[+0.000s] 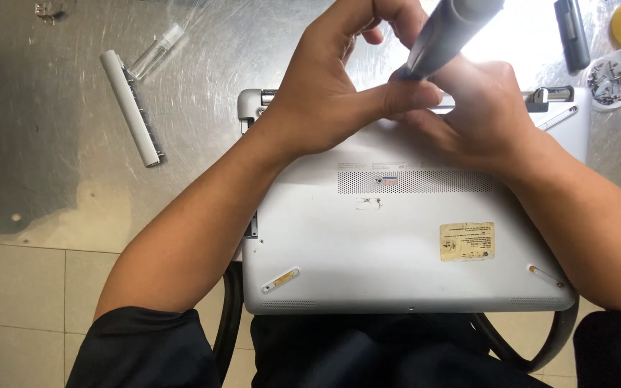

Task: Disassembling a laptop by removing the battery, unscrewing the base, and prying open the chassis

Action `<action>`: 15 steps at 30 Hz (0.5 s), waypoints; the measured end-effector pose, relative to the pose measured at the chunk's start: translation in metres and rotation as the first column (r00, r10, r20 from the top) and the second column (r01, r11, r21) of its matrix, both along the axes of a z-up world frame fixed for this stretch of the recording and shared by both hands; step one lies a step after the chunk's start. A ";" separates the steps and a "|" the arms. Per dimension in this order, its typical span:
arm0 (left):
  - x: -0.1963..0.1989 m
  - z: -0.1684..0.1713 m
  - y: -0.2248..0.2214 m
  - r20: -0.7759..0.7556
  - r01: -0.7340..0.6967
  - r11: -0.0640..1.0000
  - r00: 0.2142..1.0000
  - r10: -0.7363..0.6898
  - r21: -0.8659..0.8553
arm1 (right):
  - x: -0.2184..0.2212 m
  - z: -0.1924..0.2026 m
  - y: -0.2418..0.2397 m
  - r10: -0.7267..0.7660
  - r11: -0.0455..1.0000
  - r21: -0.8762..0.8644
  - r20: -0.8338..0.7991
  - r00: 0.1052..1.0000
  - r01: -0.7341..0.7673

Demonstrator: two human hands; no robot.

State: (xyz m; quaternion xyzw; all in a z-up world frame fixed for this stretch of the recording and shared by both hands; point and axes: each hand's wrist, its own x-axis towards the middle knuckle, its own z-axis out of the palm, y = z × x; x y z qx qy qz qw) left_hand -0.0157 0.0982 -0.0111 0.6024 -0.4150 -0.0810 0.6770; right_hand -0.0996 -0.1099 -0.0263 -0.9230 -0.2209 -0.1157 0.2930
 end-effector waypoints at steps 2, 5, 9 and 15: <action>-0.002 0.001 0.003 -0.008 -0.001 1.000 1.000 0.001 0.012 | 0.003 0.000 0.000 -0.037 0.999 -0.006 -0.004 0.999 0.037; 0.000 -0.004 0.008 0.098 0.036 0.993 0.994 -0.047 0.110 | 0.010 -0.002 -0.004 0.166 0.979 0.091 0.153 0.974 -0.181; 0.002 -0.001 0.008 0.091 0.142 0.990 0.986 -0.143 0.020 | 0.009 -0.012 -0.013 0.101 0.994 -0.053 0.095 0.990 -0.096; -0.003 0.003 0.002 0.053 0.027 1.000 0.998 -0.028 0.013 | 0.006 0.009 0.006 0.095 0.990 0.099 0.017 0.995 -0.096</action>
